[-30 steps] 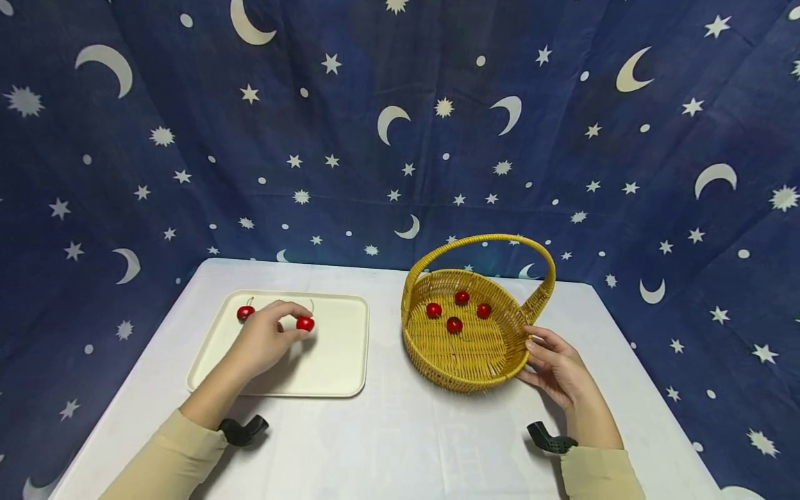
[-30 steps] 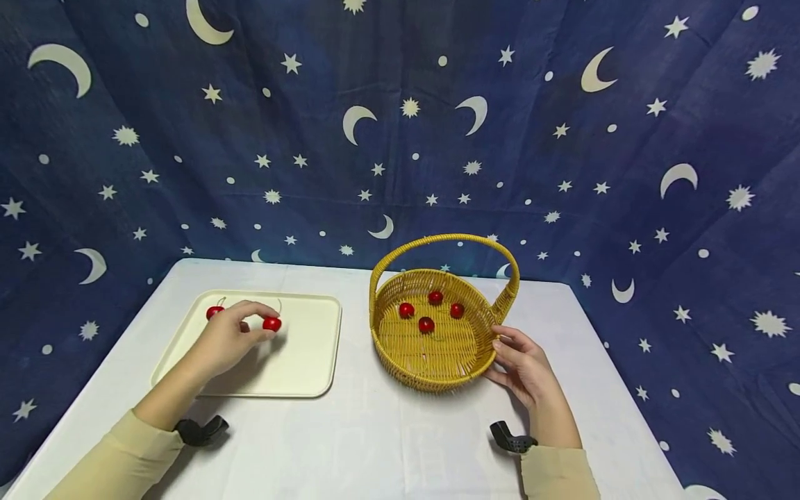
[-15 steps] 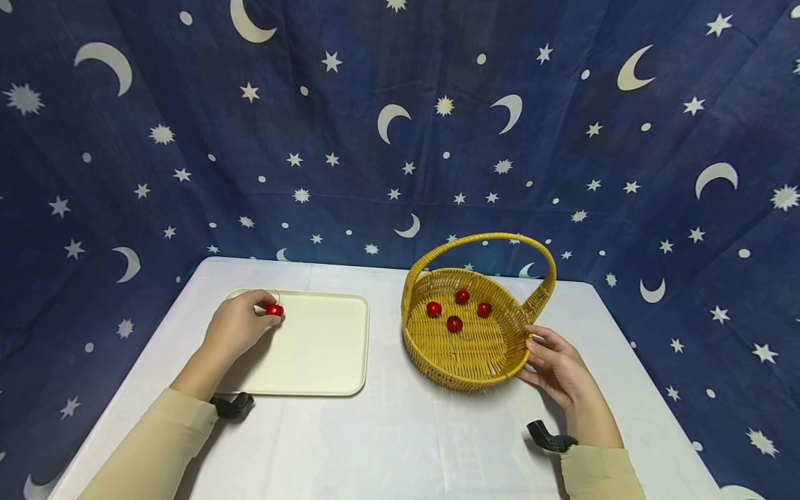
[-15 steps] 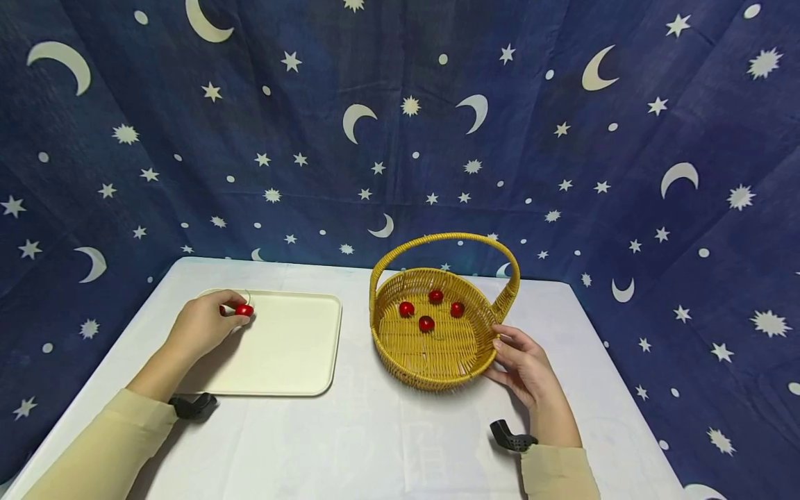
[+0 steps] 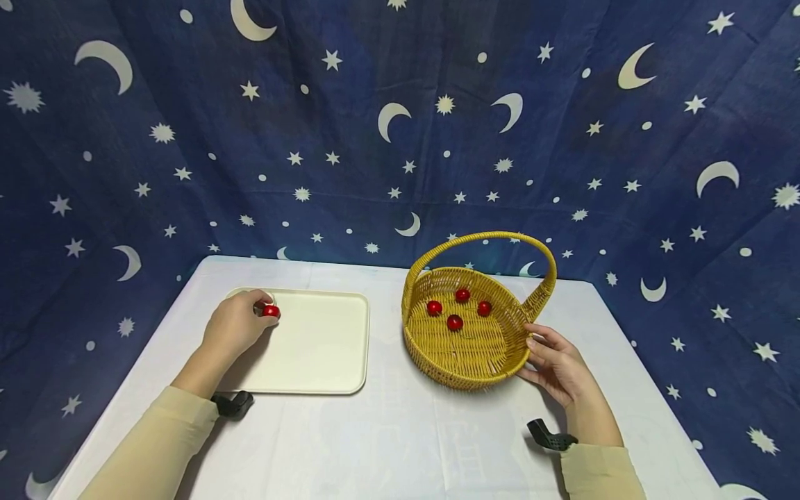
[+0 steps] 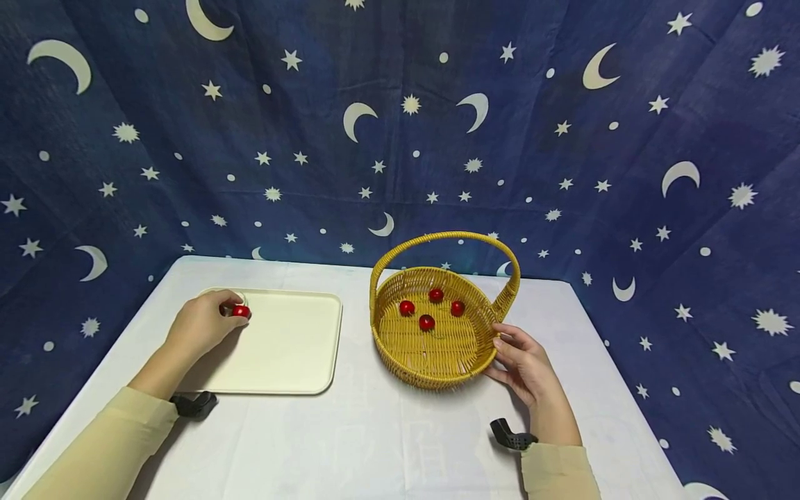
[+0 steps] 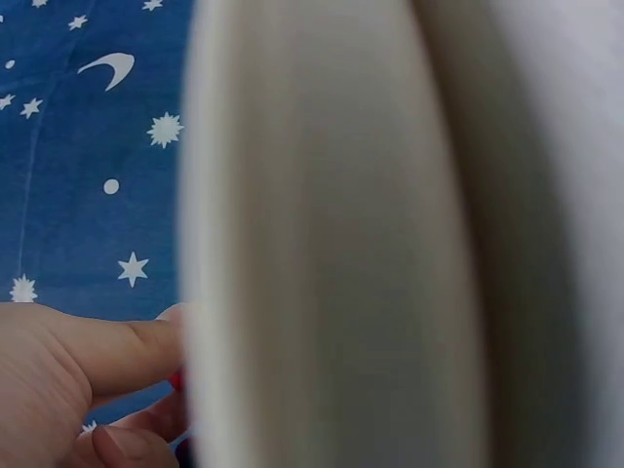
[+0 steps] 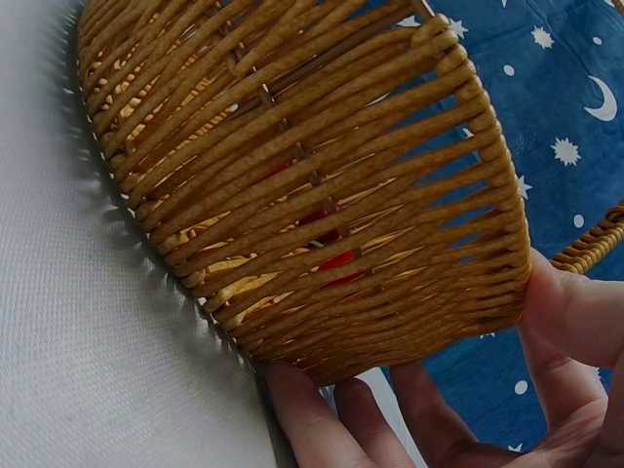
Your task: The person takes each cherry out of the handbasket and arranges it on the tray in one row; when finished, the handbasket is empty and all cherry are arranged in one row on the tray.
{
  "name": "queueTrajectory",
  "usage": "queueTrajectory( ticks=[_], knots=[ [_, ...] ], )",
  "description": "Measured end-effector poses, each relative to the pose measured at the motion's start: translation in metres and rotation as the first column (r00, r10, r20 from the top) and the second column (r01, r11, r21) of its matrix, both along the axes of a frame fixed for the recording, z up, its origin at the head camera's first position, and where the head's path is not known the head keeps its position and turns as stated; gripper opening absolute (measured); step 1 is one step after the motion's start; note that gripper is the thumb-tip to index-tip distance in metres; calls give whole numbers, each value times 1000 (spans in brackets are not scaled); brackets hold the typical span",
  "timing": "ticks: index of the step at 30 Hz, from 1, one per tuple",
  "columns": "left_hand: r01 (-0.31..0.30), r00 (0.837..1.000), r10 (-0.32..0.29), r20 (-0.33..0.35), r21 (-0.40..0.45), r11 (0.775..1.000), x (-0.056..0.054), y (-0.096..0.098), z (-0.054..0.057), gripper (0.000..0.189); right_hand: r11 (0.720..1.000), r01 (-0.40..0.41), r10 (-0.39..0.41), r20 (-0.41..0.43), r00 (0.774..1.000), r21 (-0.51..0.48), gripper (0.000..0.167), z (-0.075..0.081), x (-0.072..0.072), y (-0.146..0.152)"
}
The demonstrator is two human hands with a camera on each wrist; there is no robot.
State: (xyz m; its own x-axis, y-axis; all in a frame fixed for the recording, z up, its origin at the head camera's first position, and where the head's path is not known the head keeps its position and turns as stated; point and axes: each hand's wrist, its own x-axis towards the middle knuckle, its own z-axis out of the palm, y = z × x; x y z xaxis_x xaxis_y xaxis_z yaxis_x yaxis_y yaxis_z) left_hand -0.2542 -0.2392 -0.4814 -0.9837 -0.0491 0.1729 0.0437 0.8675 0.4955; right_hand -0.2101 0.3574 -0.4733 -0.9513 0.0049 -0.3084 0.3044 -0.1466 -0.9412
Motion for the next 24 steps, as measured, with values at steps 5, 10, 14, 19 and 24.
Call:
queueTrajectory(
  ticks=[5, 10, 14, 19, 24],
  knots=[
    [13, 1000, -13, -7, -4, 1000, 2, -1, 3, 41, 1000, 1, -1, 2, 1000, -10, 34, 1, 0, 1],
    [18, 1000, -18, 5, 14, 1000, 5, -1, 9, 43, 1000, -3, 3, 2, 1000, -9, 35, 1, 0, 0],
    [40, 999, -40, -16, 20, 999, 9, 7, 15, 44, 1000, -8, 8, -2, 1000, -10, 35, 0, 0, -1],
    [93, 995, -91, -48, 41, 995, 17, 33, 26, 44, 1000, -18, 18, -4, 1000, -20, 35, 0, 0, -1],
    [186, 981, -176, -87, 116, 976, 26, 72, 39, 40, 999, -12, 12, 2, 1000, -33, 33, 1, 0, 0]
  ],
)
